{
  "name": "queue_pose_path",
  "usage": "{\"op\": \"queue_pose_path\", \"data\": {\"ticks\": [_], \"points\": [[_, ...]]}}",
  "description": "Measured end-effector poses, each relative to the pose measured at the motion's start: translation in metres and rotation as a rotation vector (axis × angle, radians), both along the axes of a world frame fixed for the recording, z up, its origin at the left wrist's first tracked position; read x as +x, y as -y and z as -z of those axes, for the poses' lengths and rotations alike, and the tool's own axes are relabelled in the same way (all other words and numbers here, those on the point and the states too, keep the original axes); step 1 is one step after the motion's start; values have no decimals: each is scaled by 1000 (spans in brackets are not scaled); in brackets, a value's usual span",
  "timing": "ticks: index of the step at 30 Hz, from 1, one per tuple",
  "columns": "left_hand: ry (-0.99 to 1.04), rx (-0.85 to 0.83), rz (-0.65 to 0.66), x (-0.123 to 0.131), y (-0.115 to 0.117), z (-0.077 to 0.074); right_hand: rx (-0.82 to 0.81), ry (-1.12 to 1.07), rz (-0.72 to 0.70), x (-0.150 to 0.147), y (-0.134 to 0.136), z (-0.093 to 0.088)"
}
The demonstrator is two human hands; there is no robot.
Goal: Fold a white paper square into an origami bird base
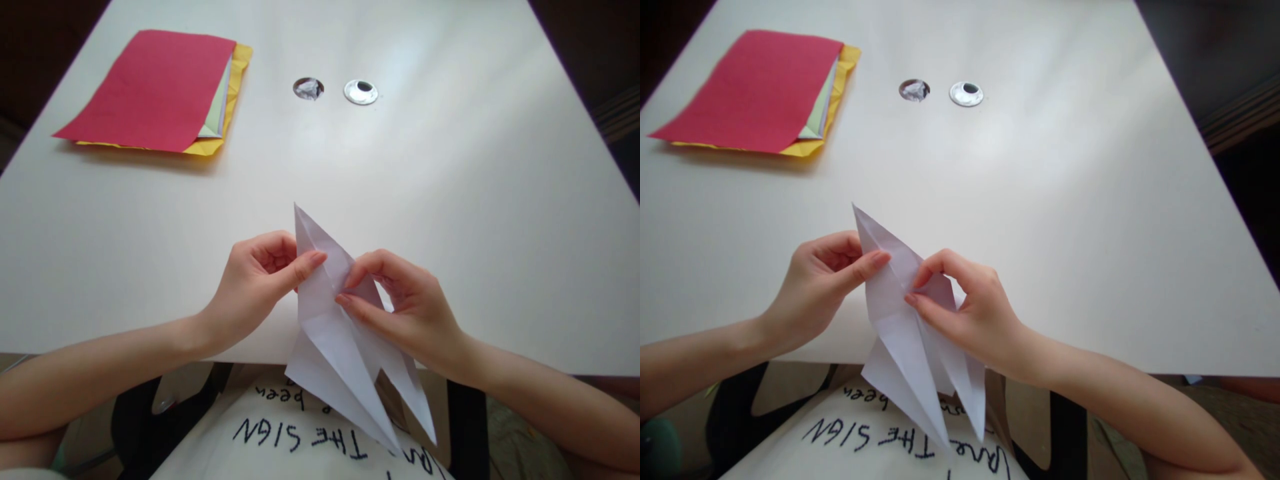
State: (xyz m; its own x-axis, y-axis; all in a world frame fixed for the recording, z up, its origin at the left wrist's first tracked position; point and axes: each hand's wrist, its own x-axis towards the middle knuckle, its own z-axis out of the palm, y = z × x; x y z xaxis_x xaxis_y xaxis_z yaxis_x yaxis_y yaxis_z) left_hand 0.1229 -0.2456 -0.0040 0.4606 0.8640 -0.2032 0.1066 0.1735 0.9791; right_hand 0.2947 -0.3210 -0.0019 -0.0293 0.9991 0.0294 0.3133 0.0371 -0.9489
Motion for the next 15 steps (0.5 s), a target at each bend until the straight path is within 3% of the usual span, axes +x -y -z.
{"op": "queue_pose_path", "data": {"ticks": [7, 15], "points": [[5, -9, 33, 1, 0, 2, -80, -51, -67, 2, -1, 0], [83, -60, 61, 3, 0, 5, 15, 101, -89, 1, -2, -4]]}}
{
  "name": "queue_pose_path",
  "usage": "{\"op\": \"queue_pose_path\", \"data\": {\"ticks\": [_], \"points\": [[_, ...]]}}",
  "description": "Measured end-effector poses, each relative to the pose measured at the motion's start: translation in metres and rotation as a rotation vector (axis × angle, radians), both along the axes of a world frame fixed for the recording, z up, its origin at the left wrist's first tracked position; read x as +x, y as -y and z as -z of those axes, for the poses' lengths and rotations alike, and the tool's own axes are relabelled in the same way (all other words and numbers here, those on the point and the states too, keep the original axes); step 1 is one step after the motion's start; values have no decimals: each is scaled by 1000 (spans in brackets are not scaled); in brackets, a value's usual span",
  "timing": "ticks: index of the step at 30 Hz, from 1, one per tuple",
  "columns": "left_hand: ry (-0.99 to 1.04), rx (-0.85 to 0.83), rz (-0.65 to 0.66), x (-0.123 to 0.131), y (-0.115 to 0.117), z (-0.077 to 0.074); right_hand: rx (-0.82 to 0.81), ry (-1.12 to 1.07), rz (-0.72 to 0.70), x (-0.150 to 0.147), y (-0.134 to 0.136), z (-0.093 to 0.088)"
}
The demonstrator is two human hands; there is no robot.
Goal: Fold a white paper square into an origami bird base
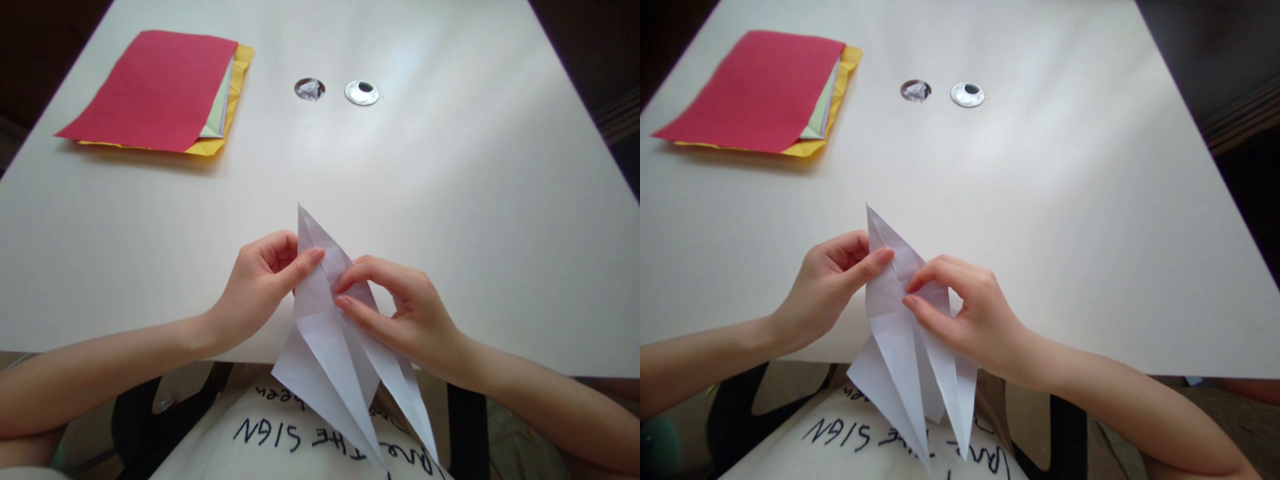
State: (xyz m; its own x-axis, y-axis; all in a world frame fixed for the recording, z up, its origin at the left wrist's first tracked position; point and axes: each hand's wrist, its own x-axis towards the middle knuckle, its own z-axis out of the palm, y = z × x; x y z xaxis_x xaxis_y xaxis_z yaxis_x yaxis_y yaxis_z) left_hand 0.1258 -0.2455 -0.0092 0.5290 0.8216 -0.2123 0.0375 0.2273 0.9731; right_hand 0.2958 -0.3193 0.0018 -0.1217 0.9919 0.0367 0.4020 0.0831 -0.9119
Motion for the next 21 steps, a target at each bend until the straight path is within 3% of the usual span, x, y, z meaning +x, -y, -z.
{"op": "queue_pose_path", "data": {"ticks": [21], "points": [[-40, 285, -37, 1, 5, 1, 126, 146, 113, -9, 1, 6]]}}
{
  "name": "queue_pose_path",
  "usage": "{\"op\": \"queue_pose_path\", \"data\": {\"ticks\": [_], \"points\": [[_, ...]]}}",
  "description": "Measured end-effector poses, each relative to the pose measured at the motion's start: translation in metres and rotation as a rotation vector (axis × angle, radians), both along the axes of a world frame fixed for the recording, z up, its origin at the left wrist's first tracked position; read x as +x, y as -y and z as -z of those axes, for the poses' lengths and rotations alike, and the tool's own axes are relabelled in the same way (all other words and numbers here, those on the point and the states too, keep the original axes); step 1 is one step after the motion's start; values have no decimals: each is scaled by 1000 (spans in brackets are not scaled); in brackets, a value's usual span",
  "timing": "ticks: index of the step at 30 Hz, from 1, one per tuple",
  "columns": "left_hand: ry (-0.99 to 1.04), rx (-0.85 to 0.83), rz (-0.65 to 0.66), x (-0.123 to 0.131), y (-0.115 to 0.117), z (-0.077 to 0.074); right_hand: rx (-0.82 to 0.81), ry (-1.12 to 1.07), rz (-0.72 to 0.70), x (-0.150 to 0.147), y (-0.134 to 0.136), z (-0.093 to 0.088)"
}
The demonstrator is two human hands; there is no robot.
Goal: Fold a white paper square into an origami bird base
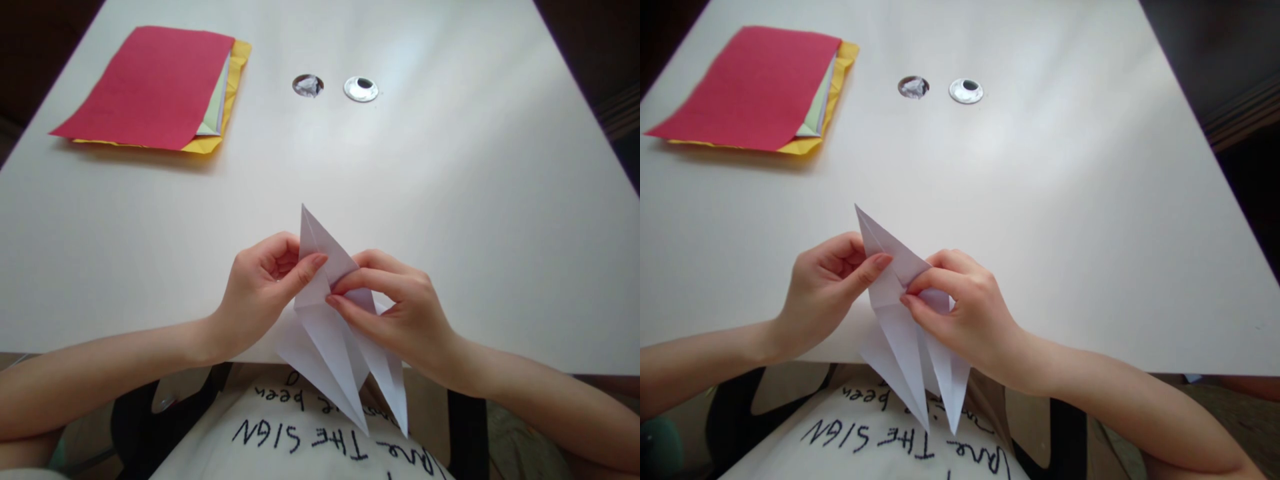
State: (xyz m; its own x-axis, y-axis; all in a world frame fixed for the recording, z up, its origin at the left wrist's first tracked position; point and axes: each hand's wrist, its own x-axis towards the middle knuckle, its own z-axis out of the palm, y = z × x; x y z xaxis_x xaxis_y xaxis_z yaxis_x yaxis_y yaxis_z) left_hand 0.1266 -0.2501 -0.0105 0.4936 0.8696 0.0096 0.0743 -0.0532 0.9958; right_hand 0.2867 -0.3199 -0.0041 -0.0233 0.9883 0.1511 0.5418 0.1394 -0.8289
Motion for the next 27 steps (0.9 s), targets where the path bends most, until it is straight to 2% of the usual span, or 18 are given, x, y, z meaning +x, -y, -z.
{"op": "queue_pose_path", "data": {"ticks": [16, 27], "points": [[-32, 67, -33, -1, 2, 3, 36, 38, -2, -2, -1, -3], [-72, 33, -37, -3, 3, 1, 7, 17, -8, -1, -2, -4]]}}
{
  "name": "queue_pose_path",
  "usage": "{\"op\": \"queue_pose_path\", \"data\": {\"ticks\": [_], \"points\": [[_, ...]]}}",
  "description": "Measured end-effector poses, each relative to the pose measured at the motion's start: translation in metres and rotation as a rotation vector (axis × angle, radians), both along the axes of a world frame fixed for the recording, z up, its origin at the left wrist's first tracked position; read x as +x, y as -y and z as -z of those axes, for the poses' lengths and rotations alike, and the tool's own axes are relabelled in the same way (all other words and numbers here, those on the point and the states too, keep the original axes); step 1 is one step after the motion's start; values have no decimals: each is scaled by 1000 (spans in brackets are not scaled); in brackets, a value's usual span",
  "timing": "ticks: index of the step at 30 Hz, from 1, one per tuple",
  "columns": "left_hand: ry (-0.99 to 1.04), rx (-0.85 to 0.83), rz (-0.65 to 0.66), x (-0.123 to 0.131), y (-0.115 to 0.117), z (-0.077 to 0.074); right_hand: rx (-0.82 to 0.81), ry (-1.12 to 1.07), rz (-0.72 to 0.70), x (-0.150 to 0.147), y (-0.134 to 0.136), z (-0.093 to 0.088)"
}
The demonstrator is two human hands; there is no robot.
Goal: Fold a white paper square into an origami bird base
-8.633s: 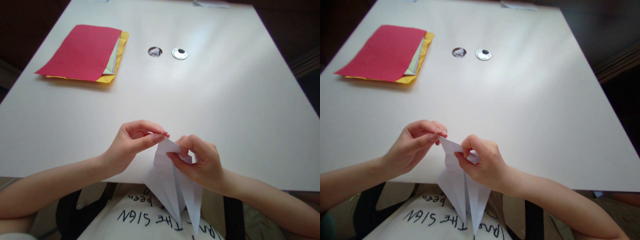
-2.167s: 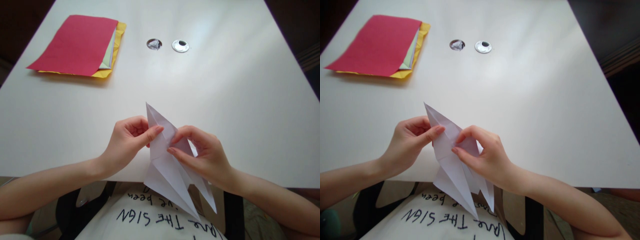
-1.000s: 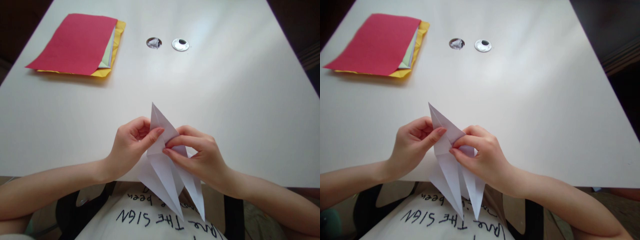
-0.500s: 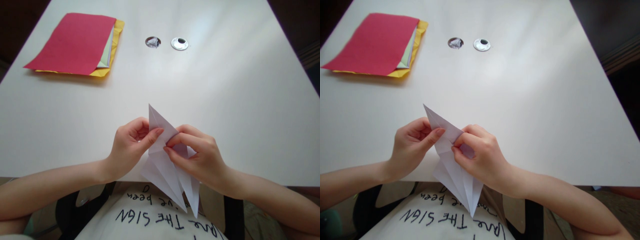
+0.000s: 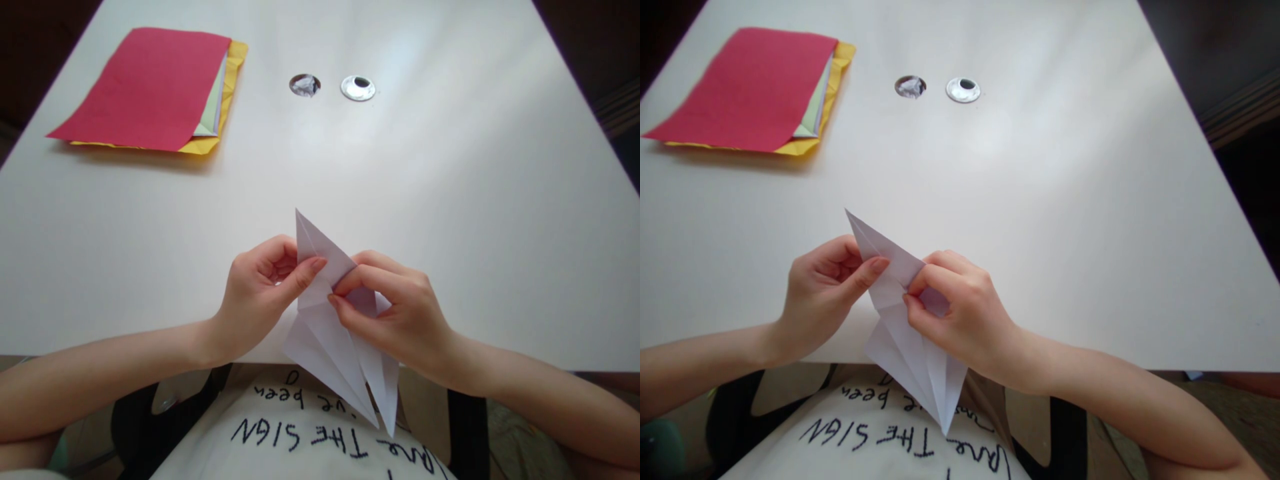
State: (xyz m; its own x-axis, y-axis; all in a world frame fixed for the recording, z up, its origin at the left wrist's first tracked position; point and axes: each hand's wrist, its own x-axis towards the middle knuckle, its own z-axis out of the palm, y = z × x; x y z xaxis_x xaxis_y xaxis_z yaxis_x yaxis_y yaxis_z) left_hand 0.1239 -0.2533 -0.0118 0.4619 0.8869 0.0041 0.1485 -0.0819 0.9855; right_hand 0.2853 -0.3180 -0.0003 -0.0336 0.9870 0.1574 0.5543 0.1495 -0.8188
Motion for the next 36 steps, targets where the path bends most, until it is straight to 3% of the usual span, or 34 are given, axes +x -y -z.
{"op": "queue_pose_path", "data": {"ticks": [7, 19, 36], "points": [[-40, -73, 147, 0, -2, -2, -43, -12, 8, 3, -3, -1], [-83, -303, 90, 3, -3, -2, -40, -17, -7, 3, -1, 0], [-92, -234, 85, 3, -3, -1, -44, -44, -21, 3, -1, 1]]}}
